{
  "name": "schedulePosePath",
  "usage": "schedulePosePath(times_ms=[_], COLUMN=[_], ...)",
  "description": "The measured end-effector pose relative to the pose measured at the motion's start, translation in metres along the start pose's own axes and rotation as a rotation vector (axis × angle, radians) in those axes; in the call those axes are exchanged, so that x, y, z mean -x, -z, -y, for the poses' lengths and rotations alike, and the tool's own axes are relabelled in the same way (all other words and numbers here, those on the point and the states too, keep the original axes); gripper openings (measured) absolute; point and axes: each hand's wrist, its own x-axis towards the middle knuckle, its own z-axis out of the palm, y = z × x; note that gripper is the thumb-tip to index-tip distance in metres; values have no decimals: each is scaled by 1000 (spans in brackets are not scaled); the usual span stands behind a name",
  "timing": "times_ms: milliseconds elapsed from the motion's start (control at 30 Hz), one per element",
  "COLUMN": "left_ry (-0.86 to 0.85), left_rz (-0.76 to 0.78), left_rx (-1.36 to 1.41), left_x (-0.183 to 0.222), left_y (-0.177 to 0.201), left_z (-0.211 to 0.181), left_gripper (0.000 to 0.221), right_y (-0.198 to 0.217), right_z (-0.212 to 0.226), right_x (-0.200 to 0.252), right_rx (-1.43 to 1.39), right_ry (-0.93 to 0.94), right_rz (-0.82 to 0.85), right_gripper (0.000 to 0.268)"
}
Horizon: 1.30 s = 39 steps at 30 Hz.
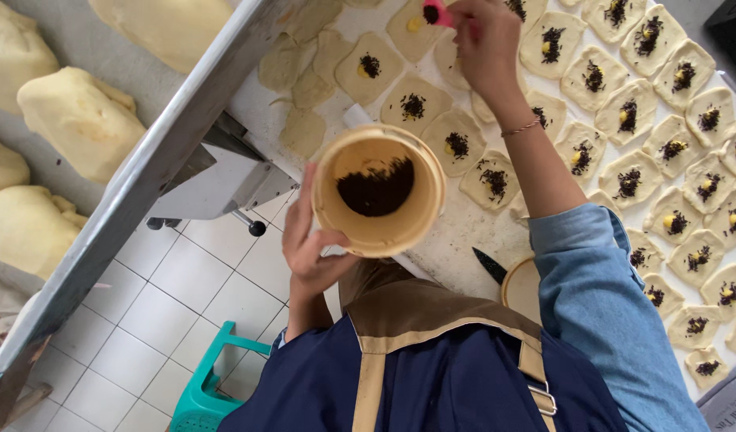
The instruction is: The person applies yellow filling from a piping bag onto dough squares and then uses a small spoon to top them with dark sprinkles from a container.
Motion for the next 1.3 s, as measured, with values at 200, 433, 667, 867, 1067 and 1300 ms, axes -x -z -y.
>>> schedulePosePath(times_ms=[200, 433, 667, 867, 1067, 1300], left_ry=[38, -106, -351, -401, -121, 20], left_rz=[-115, -89, -6, 69, -51, -205], left_rx=[-106, -468, -646, -720, -575, -464], left_x=[-22, -45, -51, -54, -72, -70], left_y=[-6, -29, -68, -82, -78, -66], left_z=[8, 26, 35, 32, 31, 34], left_gripper=[37, 34, 11, 22, 24, 34], right_y=[9, 76, 28, 24, 65, 99], right_z=[34, 147, 152, 142, 143, 50], right_x=[-2, 20, 41, 40, 14, -22], right_rx=[217, -95, 445, 164, -418, -566], right_ry=[378, 327, 377, 236, -190, -240], right_rz=[-63, -123, 219, 336, 269, 61], right_gripper=[14, 26, 23, 15, 18, 15])
